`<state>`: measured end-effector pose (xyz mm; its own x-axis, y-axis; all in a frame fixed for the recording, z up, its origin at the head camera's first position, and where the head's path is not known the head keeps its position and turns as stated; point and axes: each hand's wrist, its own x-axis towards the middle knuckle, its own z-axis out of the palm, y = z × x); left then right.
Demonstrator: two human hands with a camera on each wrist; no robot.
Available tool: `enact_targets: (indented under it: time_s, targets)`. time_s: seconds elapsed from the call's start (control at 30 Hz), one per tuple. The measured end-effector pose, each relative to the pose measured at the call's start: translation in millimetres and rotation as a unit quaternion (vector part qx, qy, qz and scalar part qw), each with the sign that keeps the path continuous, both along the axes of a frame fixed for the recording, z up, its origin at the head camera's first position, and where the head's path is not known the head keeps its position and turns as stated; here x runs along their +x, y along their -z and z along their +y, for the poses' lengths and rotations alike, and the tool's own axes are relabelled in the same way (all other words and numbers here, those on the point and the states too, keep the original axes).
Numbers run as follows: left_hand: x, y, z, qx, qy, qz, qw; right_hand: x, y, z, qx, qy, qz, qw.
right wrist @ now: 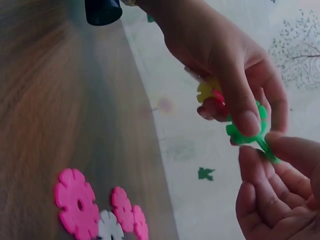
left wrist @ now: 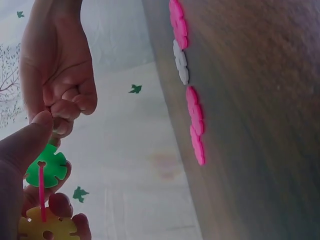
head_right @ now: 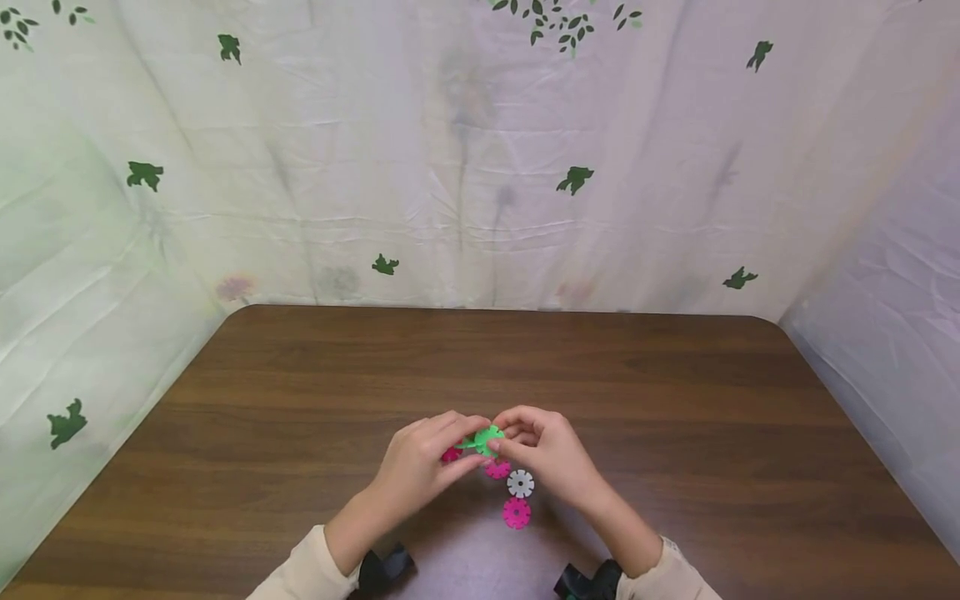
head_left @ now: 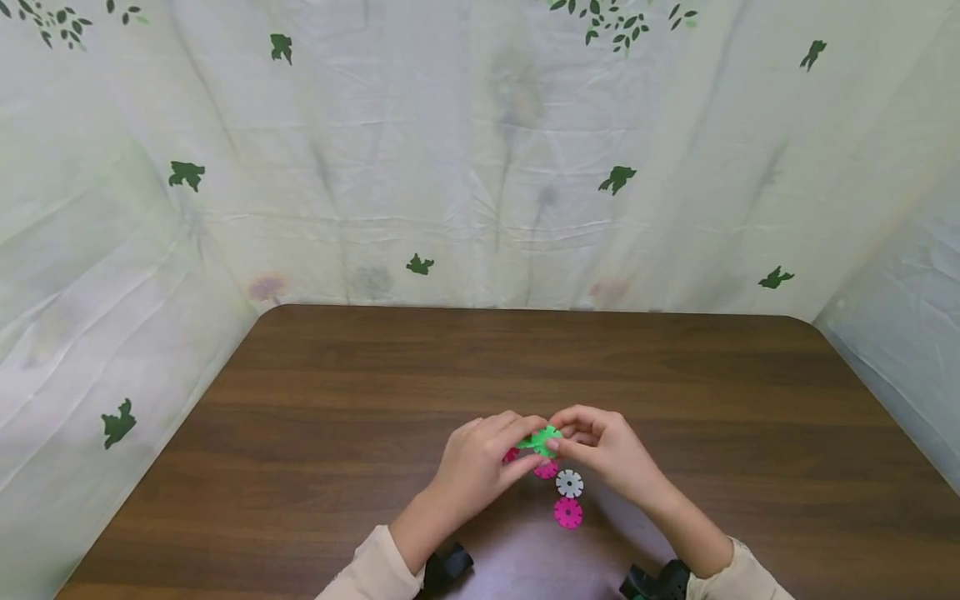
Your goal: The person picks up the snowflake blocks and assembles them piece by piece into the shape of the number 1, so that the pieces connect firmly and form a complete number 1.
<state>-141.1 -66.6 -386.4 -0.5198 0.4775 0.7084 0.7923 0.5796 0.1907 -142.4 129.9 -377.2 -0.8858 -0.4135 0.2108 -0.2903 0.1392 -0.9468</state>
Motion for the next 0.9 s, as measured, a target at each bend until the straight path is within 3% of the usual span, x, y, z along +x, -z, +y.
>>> enact_targets:
  time_s: [0.27, 0.43, 0.67, 0.9]
  targets:
    - [-5.3, -2.1, -5.3, 0.015, -0.005, -0.008, 0.9998, -3.3, 7.8, 16.8, 0.077, 0.018, 0.088, 0.9930]
    - [-6.6, -3.8, -10.2, 0.018, -0.016, -0.021, 0.9995, -4.7, 24.6, 30.4, 0.149, 0.005, 0.085, 0.9852]
    - [-6.9, -6.1, -12.7, 0.020, -0.017, -0.032, 0.9991, -7.0, 49.4, 38.5, 0.196, -0.035, 0.091, 0.9757]
    - [-7.1, -6.5, -12.7, 0.029, -0.016, -0.037, 0.9987, -5.0, 53.8, 34.4, 0.250, -0.056, 0.103, 0.9612]
